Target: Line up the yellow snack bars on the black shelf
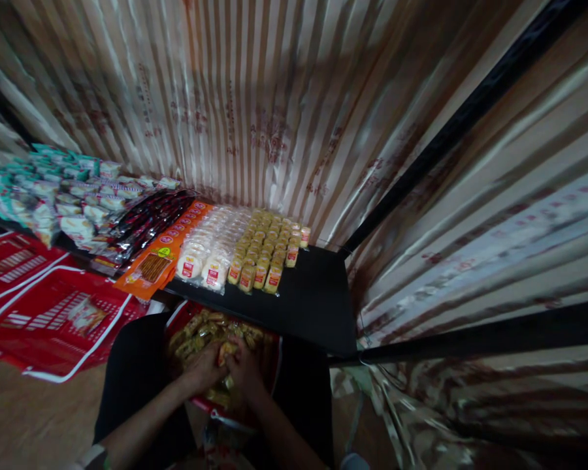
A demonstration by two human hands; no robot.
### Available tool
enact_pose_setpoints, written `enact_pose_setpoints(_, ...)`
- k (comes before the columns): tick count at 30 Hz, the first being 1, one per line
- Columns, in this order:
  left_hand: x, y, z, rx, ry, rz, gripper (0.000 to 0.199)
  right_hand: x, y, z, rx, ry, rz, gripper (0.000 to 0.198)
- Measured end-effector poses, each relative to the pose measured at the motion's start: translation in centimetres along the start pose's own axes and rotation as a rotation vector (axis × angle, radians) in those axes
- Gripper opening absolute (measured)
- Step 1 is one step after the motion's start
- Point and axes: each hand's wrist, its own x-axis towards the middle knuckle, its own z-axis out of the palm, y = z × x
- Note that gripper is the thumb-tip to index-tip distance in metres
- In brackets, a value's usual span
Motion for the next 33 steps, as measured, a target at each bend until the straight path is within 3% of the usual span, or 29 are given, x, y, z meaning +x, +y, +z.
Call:
enact_pose_setpoints(7,-0.1,4.4,-1.4,-0.302,0.06,0.253,0.032,0.4,-4.8,-7.2,0.189,0.067,0.055,0.039)
enact_pose_setpoints(12,0.9,7.8,-1.4,-0.401,0.133,0.258,0.029,0.5,-6.3,-10.1,0.313,0.134,-0.003,0.032)
enact_pose_setpoints(19,3.8,12.3,-0.1,-0.551,0.234,0.322,0.024,1.4,-5.1,-12.9,0.432,0.242,-0.037,0.043)
enact_pose_setpoints(23,6.1,15.1,0.7,-0.534,0.259,0.294,0.027,2.7,-4.2,-15.1,0.428,0.323,-0.071,0.048)
enact_pose_setpoints(30,9.8,20.4,1.4,-0.29,0.364,0.297,0.038,8.6,-2.7,-19.5,0.322,0.514,-0.111,0.051)
enact_pose_setpoints(33,11.3,22.1,1.3,-0.275,0.322,0.277,0.043,11.4,-1.9,-20.7,0.224,0.536,-0.11,0.05)
